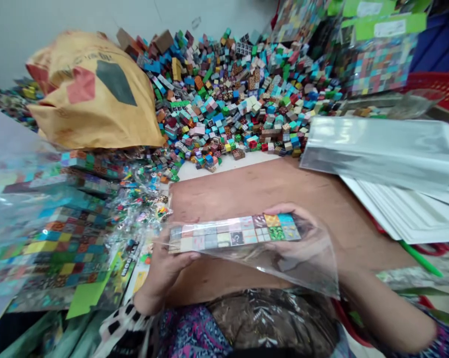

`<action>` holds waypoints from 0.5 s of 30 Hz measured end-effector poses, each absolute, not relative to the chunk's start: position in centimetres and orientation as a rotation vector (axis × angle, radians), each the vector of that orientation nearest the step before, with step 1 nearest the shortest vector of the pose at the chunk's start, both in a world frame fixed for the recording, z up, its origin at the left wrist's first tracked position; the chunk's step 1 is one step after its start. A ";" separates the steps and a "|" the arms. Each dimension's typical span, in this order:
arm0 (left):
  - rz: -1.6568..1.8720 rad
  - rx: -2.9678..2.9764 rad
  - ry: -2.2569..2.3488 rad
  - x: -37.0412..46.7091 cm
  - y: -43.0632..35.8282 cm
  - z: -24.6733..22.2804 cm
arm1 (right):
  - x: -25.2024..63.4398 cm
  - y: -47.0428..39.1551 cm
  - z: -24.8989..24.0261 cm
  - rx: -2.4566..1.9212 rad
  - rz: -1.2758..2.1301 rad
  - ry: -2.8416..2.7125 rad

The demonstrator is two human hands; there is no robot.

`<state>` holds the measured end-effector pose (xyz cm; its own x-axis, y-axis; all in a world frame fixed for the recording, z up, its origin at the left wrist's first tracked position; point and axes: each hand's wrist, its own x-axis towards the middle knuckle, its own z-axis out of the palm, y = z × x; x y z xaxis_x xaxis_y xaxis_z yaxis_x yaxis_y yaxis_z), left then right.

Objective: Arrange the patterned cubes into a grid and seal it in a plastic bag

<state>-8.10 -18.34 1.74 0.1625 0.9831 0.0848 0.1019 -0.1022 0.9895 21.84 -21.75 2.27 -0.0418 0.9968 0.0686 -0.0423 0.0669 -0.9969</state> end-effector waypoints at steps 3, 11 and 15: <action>1.141 1.527 1.126 -8.1 -18.2 1.9 | 22.2 -21.6 2.2 -1.138 1.235 -1.249; 1.166 1.705 1.169 -8.7 -18.0 1.3 | 22.3 -21.1 3.1 -1.170 1.456 -1.209; 1.073 1.612 1.273 -9.5 -18.2 0.2 | 22.3 -21.0 3.5 -1.238 1.436 -1.207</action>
